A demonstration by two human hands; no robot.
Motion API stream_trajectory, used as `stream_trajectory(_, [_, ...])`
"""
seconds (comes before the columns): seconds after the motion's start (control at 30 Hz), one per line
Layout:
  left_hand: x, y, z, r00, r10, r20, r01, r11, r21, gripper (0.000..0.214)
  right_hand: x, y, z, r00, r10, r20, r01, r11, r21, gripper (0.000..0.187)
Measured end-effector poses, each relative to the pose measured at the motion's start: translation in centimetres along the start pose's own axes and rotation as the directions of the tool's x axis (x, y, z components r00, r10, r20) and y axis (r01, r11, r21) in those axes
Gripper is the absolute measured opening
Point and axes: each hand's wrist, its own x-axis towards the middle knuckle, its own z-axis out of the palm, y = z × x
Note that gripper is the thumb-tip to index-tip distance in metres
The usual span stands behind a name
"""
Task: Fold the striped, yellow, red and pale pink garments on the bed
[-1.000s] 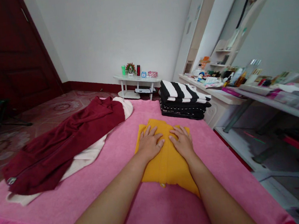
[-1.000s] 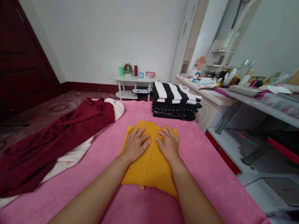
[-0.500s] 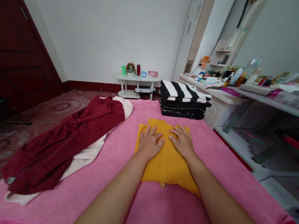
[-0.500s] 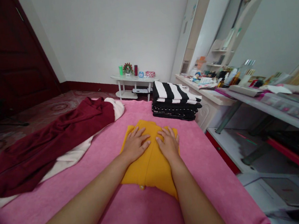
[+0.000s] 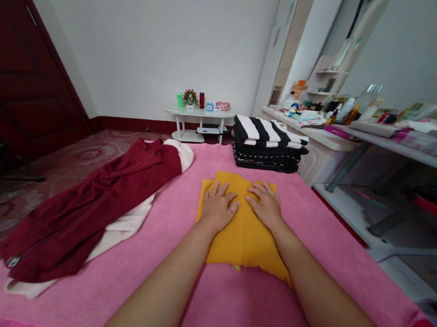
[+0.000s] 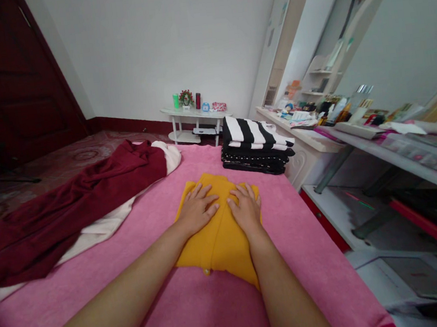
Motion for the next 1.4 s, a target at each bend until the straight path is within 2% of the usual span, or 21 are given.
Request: stream_trajectory(1.4, [-0.14,0.11,-0.35,1.0,-0.009,0.025,0.01,1.0,-0.021,0.043,0.04,-0.01,0.09,1.0,0.004,0.01,-0.004,1.0,0.005,0.029])
